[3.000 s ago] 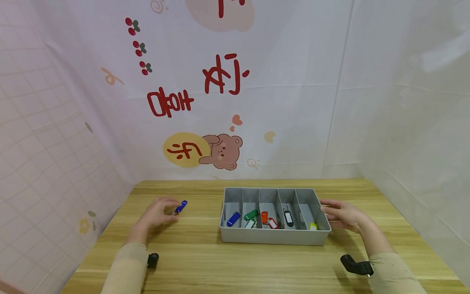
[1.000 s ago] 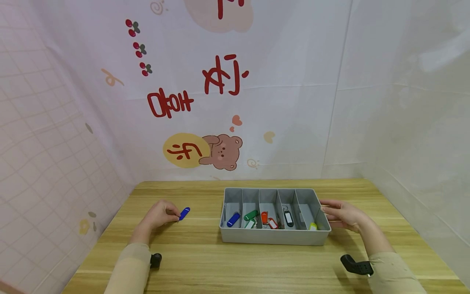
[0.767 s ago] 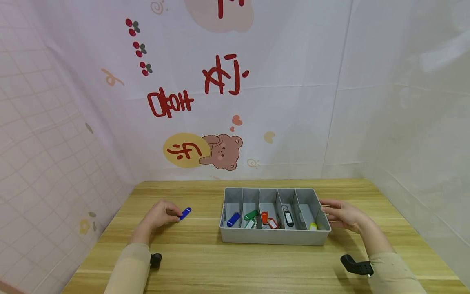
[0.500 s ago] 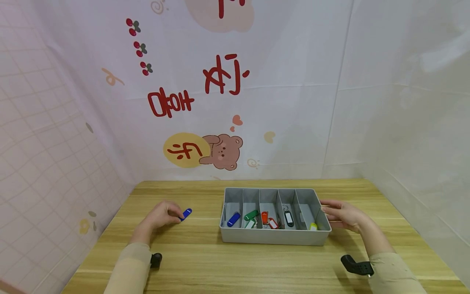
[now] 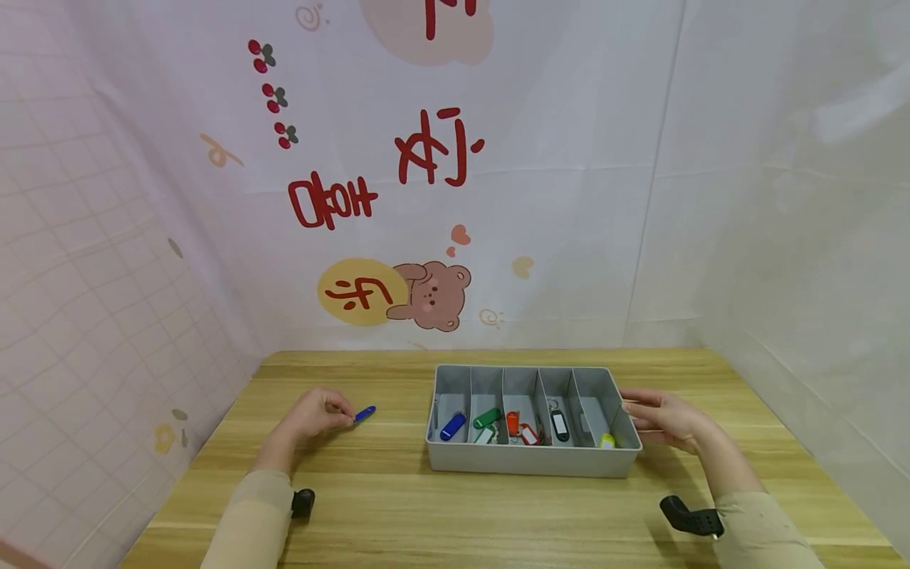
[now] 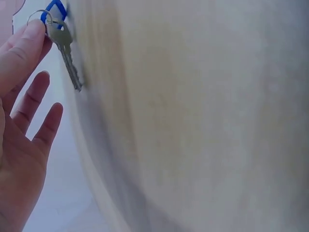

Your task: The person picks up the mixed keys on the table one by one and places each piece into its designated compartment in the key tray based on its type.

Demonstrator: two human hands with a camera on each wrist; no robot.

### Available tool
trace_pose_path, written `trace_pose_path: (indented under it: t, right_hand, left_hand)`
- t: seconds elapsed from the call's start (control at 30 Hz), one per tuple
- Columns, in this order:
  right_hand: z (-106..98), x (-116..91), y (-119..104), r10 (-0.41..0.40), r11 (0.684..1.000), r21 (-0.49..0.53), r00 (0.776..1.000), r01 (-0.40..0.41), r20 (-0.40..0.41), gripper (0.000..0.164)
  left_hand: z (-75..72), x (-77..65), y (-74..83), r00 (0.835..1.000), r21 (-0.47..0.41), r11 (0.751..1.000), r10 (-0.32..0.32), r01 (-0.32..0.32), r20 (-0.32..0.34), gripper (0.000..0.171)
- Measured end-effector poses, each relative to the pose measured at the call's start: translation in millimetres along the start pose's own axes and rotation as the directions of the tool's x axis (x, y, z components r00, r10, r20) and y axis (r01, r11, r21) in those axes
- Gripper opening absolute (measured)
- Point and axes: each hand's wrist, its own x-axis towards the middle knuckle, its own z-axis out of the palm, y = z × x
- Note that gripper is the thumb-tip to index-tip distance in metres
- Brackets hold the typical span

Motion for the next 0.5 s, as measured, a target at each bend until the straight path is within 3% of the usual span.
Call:
trace_pose_path:
  t: [0.13, 0.37, 0.5]
  right_hand:
    - [-3.1, 0.4, 2.1, -0.011, 1.0, 0.02, 1.0, 0.011, 0.026, 0.06]
    - [-3.9, 1.5, 3.8, -0.013, 1.0, 0.014, 1.0, 0.013, 0.021, 0.064]
    - [-4.2, 1.5, 3.6, -0.018, 1.0, 0.027, 0.999, 0.017, 0.038, 0.061]
  left_hand:
    - [-1.8, 0.8, 6.5, 0.995, 0.009, 0.996, -0.091, 0.092, -0.026, 0.004]
    - [-4.5, 6.2, 12.0, 0.996, 0.052, 0.996, -0.067, 0.07, -0.055, 0.005]
    - [-5.4, 8.9, 14.3, 0.993, 0.037, 0.995, -0.091, 0.094, -0.076, 0.006]
